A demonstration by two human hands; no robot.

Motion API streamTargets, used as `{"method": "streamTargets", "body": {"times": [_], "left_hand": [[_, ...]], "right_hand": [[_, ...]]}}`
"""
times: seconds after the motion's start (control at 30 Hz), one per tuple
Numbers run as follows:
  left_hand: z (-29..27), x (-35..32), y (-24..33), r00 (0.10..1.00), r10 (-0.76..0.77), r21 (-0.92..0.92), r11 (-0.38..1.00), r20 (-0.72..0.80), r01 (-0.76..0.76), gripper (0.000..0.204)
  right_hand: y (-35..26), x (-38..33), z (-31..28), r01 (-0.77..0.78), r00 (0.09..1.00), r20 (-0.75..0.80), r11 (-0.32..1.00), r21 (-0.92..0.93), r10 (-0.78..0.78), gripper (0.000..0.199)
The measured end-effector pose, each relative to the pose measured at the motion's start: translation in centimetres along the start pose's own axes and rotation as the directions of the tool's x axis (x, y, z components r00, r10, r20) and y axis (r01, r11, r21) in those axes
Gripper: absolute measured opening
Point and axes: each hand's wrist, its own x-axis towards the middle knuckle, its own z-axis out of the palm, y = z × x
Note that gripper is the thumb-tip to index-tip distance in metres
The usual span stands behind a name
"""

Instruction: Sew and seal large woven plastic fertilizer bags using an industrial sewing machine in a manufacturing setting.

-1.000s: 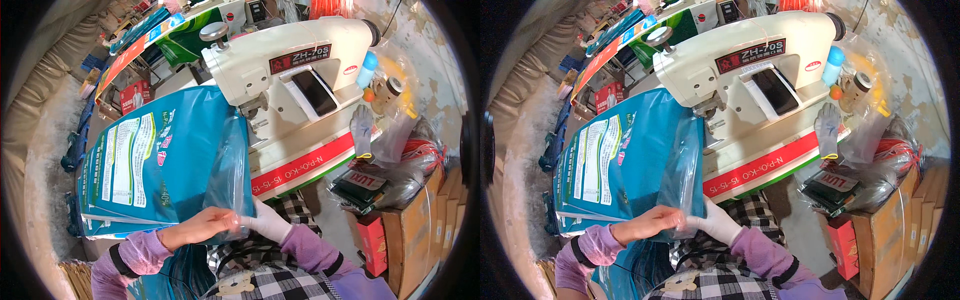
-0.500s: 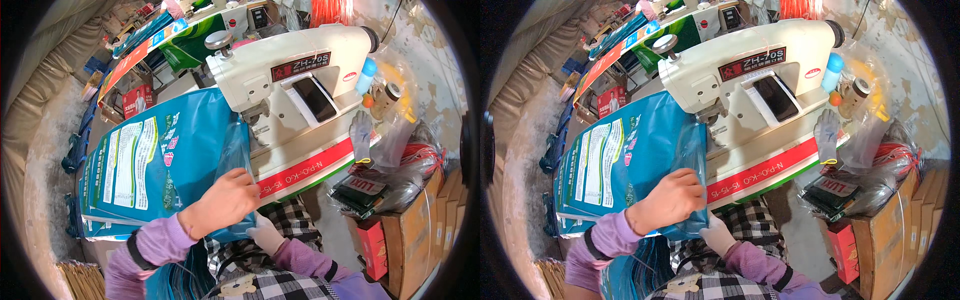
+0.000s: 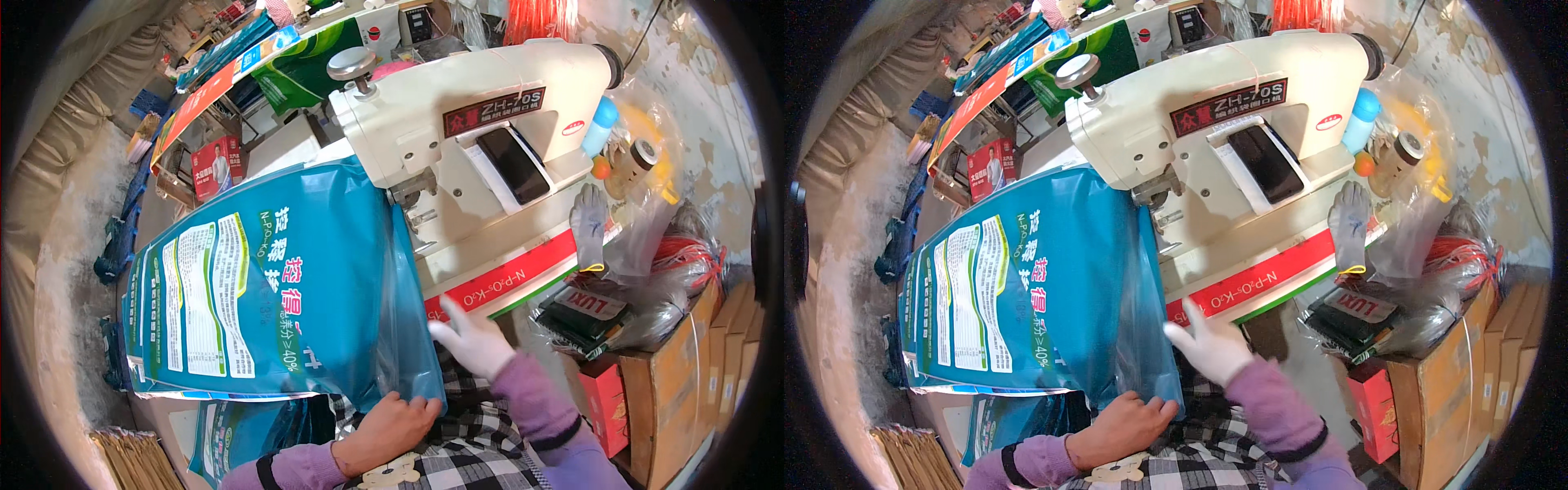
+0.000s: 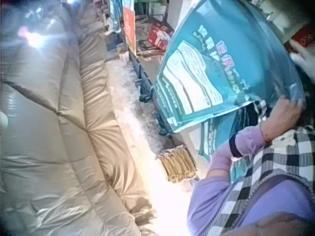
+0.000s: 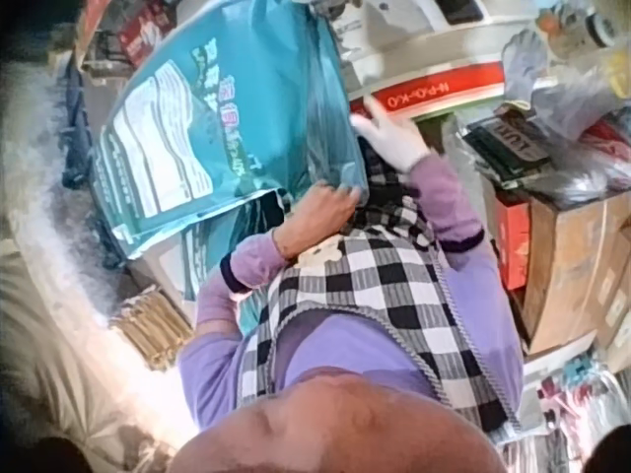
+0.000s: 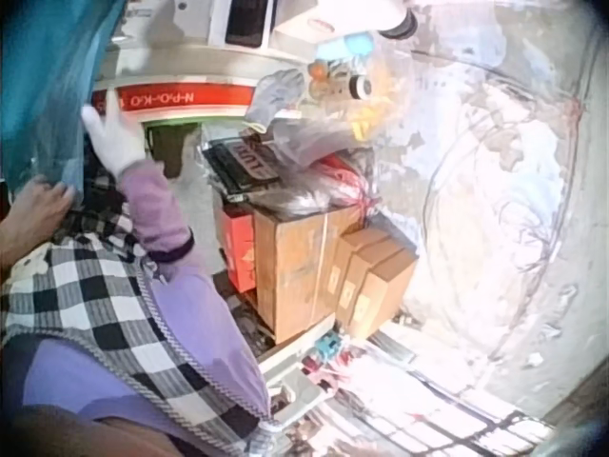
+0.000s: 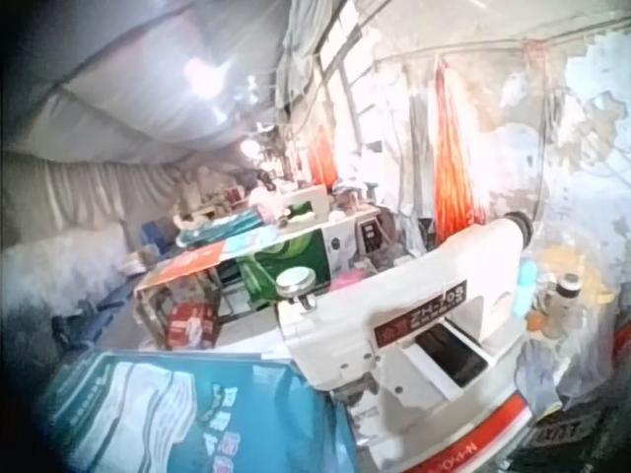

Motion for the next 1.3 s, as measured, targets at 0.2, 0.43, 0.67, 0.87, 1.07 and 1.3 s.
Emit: {"method": "streamTargets", "body": {"times": [0.2, 0.43, 0.67, 0.87, 1.07, 1.3], "left_hand": [[-1.9, 2.2, 0.6, 0.993, 0.085, 0.041, 0.995, 0.083, -0.089, 0.019], [-7.6, 4.6, -14.1, 0.949, 0.061, -0.006, 0.998, 0.308, -0.062, 0.052], [-17.0, 0.3, -19.1, 0.967, -0.232, -0.195, 0.958, -0.108, 0.209, 0.030], [-4.6, 3.5, -4.8, 0.964, -0.212, -0.215, 0.961, -0.162, 0.175, 0.021], [-7.7, -6.0, -14.8, 0.509, -0.078, 0.075, 0.959, -0.857, 0.273, 0.044], [-17.0, -21.0, -33.6, 0.300, -0.390, -0.051, 0.678, -0.870, 0.733, 0.064]], "right_hand": [[-4.6, 8.1, 2.3, -0.153, 0.982, -0.153, 0.937, -0.313, 0.109, 0.078], [-2.1, 0.6, 5.8, -0.113, 0.991, -0.108, 0.893, -0.435, 0.073, 0.077], [-2.7, 10.6, 4.7, -0.057, 0.995, -0.097, 0.820, -0.569, 0.001, 0.070], [-2.3, 16.8, 5.7, -0.112, 0.976, -0.218, 0.878, -0.465, 0.009, 0.069], [-2.1, 14.6, 6.0, -0.105, 0.942, -0.335, 0.917, -0.385, -0.033, 0.069], [-2.9, 7.8, 3.0, 0.060, 0.962, -0.230, 0.938, -0.340, -0.145, 0.065]]}}
